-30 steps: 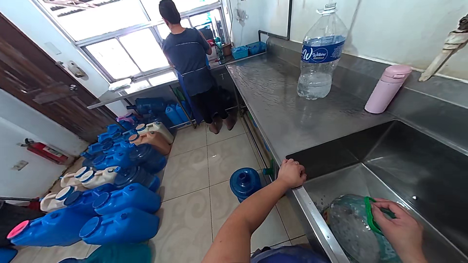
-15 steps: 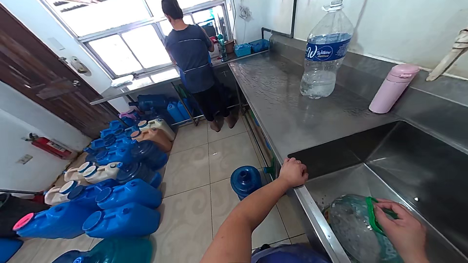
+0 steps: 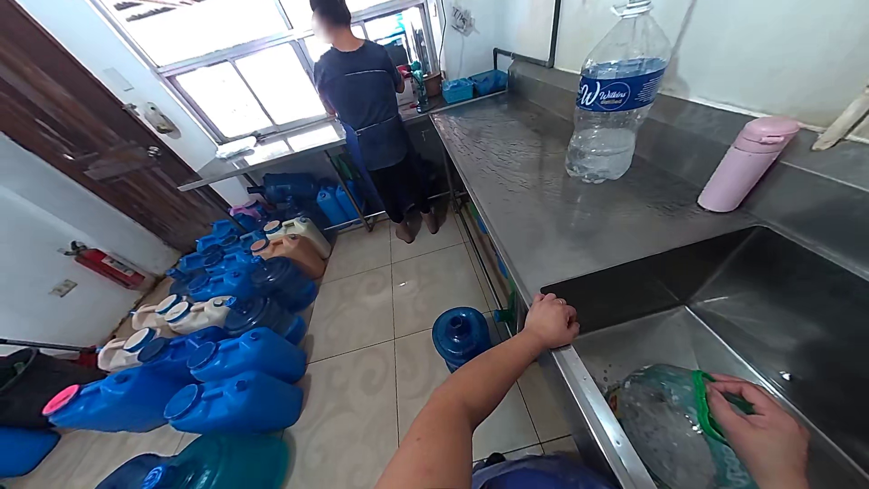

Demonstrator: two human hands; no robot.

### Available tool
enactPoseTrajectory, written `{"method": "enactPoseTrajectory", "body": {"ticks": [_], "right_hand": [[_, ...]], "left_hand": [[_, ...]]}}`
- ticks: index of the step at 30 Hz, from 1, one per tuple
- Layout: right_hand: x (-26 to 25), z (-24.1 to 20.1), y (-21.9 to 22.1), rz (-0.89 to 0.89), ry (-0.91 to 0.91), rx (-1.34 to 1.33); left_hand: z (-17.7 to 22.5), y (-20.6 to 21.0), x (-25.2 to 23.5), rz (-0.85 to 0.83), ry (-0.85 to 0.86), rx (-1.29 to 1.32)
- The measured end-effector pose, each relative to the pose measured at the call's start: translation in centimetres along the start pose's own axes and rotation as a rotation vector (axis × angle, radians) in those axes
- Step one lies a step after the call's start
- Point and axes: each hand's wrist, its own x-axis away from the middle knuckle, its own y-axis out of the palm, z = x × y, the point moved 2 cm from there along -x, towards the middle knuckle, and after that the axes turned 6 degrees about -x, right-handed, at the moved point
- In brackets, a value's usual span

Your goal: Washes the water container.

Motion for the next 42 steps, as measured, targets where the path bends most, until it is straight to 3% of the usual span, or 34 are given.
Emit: {"method": "enactPoseTrajectory", "body": {"ticks": [42], "right_hand": [[0.10, 0.30, 0.05, 0.028, -0.030, -0.006]], "left_hand": [[0.19, -0.11, 0.15, 0.013, -0.007, 0.000]]}}
